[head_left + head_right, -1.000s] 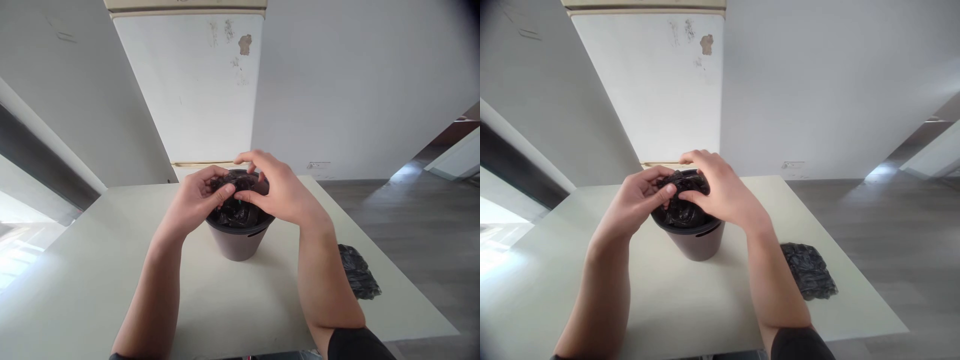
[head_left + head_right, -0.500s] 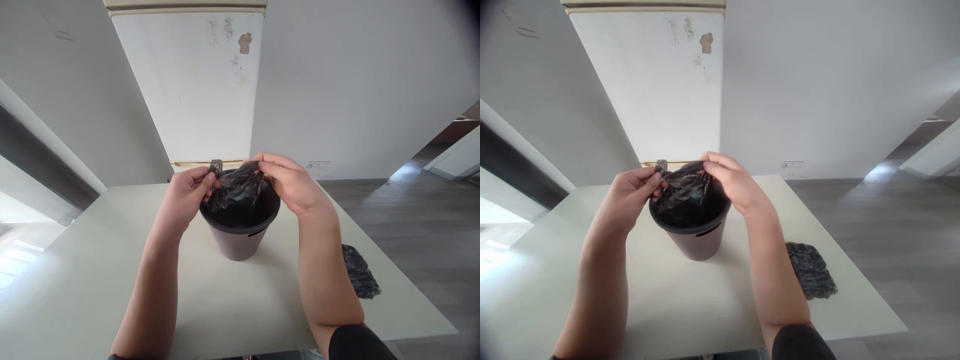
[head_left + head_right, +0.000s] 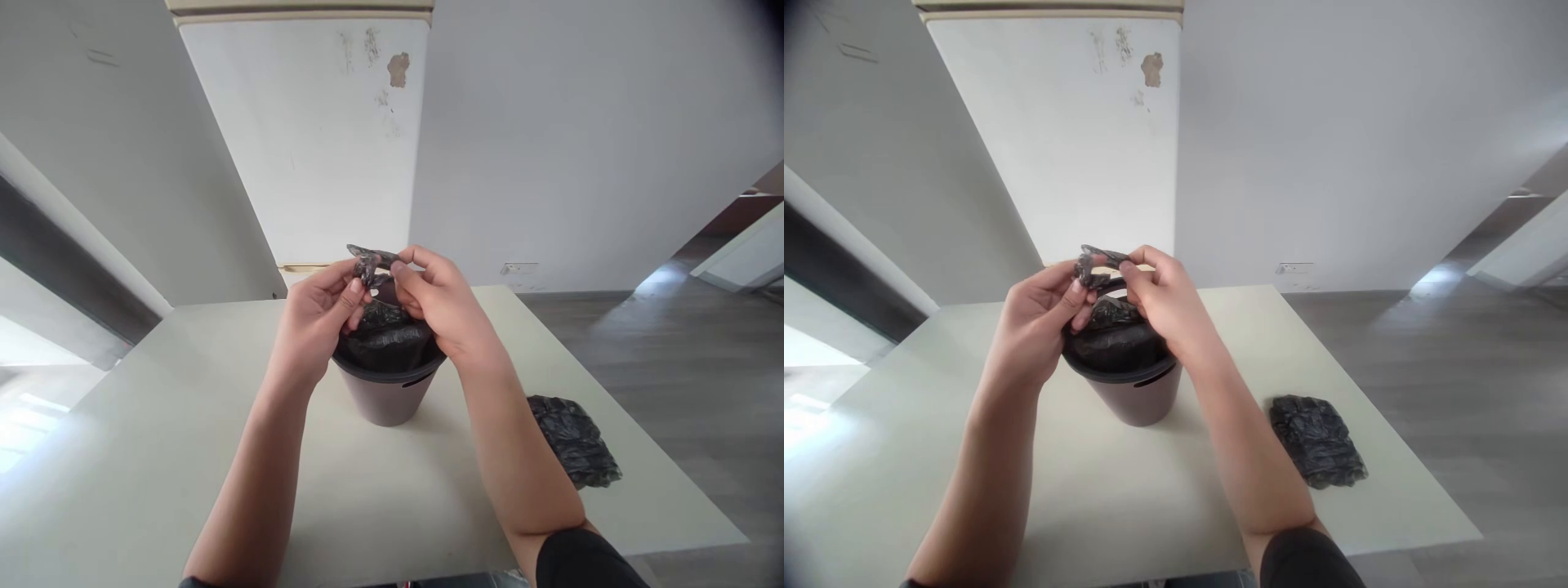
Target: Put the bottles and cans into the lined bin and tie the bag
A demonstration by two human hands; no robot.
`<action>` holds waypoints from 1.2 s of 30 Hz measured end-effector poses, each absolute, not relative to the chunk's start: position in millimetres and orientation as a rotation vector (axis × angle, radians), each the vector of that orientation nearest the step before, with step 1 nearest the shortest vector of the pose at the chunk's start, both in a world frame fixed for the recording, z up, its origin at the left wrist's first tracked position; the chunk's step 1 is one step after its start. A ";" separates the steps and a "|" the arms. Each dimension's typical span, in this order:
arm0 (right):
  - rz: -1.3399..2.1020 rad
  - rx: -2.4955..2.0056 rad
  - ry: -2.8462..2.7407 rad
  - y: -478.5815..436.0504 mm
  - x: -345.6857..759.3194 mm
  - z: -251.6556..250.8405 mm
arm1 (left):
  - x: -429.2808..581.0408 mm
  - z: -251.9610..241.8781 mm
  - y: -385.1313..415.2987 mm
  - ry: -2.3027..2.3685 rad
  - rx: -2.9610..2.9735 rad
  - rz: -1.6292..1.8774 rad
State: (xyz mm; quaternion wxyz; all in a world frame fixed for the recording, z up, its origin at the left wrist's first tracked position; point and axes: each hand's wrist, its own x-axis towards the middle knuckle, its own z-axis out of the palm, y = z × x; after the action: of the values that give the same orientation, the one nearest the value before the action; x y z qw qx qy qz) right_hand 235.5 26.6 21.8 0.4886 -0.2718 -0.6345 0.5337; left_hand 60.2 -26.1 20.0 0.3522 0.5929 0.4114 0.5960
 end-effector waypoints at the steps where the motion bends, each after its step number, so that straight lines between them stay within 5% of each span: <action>1: 1.273 -0.688 -1.564 25.5 234.6 21.4 | 59.9 18.9 -25.3 1.052 1.511 1.551; 13: 1.157 -0.657 -1.867 11.9 234.9 28.2 | 56.2 16.3 -23.7 1.023 1.495 1.536; 21: 1.237 -0.710 -1.859 4.3 241.9 30.9 | 70.3 19.0 -30.7 1.505 1.643 1.764; 36: 0.933 -0.678 -1.807 6.4 248.9 37.6 | 61.1 23.9 -34.7 1.383 1.897 1.371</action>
State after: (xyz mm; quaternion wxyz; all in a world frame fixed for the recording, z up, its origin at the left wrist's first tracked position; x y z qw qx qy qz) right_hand 248.9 6.4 37.6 0.4784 -0.2778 -0.7403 0.3820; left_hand 61.1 -34.7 23.9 0.2098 0.6821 0.4975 0.4932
